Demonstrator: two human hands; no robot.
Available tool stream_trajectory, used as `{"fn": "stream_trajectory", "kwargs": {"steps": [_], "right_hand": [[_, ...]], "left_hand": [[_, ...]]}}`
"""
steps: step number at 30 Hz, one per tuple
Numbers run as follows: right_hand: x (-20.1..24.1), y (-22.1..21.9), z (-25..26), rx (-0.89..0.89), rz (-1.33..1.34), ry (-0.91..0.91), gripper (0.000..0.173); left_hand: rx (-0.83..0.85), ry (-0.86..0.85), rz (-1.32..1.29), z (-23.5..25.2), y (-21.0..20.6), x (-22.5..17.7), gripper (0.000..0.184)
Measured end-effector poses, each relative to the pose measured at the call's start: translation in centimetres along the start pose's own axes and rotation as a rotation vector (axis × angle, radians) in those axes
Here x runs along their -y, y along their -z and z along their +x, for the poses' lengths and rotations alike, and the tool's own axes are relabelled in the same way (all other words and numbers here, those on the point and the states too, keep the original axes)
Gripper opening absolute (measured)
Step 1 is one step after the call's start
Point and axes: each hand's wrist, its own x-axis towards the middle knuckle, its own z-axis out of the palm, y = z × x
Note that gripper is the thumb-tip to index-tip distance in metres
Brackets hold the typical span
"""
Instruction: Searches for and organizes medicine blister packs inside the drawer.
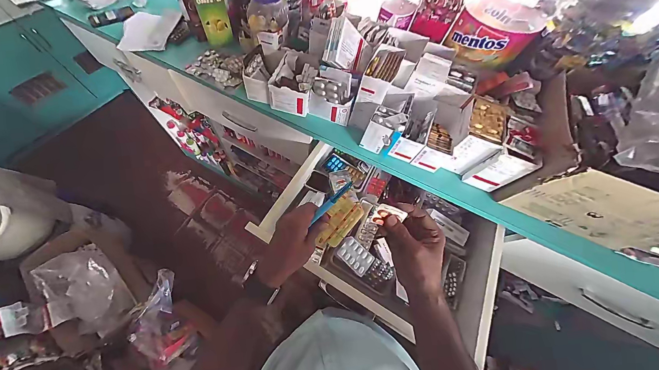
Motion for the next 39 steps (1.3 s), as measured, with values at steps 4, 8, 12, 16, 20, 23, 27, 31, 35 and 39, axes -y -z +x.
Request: {"fn": "stream_trajectory", "kwargs": {"steps": [4,8,12,16,20,23,27,31,35,39], "right_hand": [[0.0,-0.6,-0.3,0.058,-0.097,0.057,0.030],[-0.2,-2.5,-1.2,0.051,-0.366,0.155,0.031],[-1.7,-3.1,-1.7,0.090,-0.540,0.205,0.026],[-2.5,-3.3,-2.4,0.145,-0.623,0.216,0.023],[-2.3,-3.6,-2.6,0.239,-0.650,0.152,0.022],[-1.9,-3.9,-2.6,0.249,-0.733,0.220,0.025],[-2.3,-4.1,-2.9,0.089,-0.765,0.286,0.028],[-2.7,-4.0,-2.8,0.103,-0.487,0.164,0.030],[-2.4,-3.9,-2.8,0.172,-0.239,0.041,0.035],[-2.4,-3.5,-2.6,0.194,-0.215,0.054,0.035]], "left_hand": [[0.021,0.020,0.011,0.0,0.0,-0.1,0.028],[0.068,0.038,-0.025,0.0,-0.3,-0.8,0.026],[0.018,0.000,-0.076,-0.3,-1.1,-0.7,0.024],[-0.094,-0.017,-0.117,-1.0,-2.3,-0.2,0.021],[-0.202,0.083,-0.241,-1.7,-3.3,-0.4,0.019],[-0.310,0.125,-0.372,-2.4,-4.2,-0.8,0.017],[-0.480,0.070,-0.497,-2.9,-5.8,-1.1,0.011],[-0.582,-0.009,-0.450,-3.1,-6.6,-1.0,0.009],[-0.616,-0.043,-0.415,-2.9,-6.9,-1.1,0.011],[-0.618,-0.037,-0.434,-2.7,-7.1,-1.3,0.011]]}}
